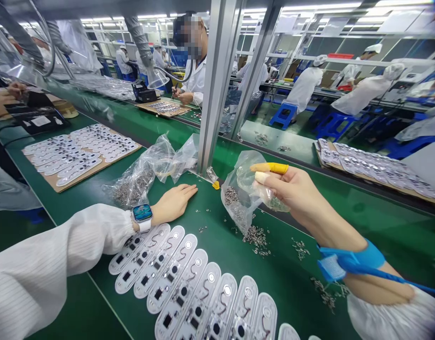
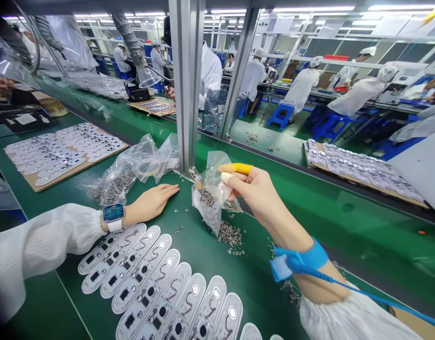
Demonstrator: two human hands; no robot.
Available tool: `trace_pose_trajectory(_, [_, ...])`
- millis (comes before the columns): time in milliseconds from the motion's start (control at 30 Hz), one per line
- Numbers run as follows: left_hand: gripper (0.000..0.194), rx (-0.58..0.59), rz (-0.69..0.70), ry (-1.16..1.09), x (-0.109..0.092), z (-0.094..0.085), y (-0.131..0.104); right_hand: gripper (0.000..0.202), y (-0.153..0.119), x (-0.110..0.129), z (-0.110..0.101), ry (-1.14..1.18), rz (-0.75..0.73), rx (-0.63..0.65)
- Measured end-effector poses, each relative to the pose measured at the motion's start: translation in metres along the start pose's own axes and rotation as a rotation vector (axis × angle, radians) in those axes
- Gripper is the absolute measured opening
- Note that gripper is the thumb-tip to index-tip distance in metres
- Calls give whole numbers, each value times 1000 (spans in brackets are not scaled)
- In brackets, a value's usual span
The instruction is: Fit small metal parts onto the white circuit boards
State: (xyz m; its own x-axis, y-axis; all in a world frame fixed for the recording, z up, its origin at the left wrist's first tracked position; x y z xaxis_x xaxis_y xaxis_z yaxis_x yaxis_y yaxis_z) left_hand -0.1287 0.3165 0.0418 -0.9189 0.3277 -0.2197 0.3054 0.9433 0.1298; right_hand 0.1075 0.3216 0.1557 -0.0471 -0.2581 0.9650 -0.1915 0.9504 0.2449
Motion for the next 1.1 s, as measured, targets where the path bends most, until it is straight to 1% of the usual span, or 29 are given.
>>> trace_pose_trajectory(100, [35, 1, 0, -70, 0, -2, -4, 29, 1, -2, -2, -1, -12, -5])
trace_pose_trajectory(233, [37, -56, -62, -112, 5, -2, 4, 32, 2, -1, -1, -16, -15, -14])
trace_pose_trajectory(333, [36, -78, -74, -110, 4, 3, 12, 34, 1, 1, 2, -23, -15, 10])
trace_pose_trajectory(500, [36, -136, -126, -66, 7, 6, 26, 31, -3, 5, 2, -27, 1, -33])
trace_pose_trajectory(567, [36, -154, -146, -41, 9, 6, 29, 31, -4, 4, 3, -25, 3, -23])
trace_pose_trajectory(700, [35, -170, -164, 6, 12, 8, 27, 33, -5, 1, 2, -24, 2, 10])
trace_pose_trajectory(833, [35, -185, -199, 39, 17, 8, 24, 33, -6, 0, 3, -16, 10, 13])
trace_pose_trajectory(967, [35, -196, -224, 54, 24, 7, 27, 34, -7, 1, 6, -29, 12, 29])
trace_pose_trajectory(1100, [35, -195, -216, 54, 25, 6, 29, 35, -6, 1, 6, -33, 3, 27])
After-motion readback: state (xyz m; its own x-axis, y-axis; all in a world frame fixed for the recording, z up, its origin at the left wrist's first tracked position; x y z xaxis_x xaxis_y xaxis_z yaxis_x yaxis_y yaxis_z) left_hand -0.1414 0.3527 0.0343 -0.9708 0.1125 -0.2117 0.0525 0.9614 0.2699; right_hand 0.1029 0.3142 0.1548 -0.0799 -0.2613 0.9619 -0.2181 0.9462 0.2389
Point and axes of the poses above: each hand's wrist, its own y-axis towards the middle knuckle, its own z-axis out of the palm, x = y × z, the point moved 6 cm from there along y, towards the middle knuckle, and after that the axes turned 15 degrees about -z, right-handed, at the moved point
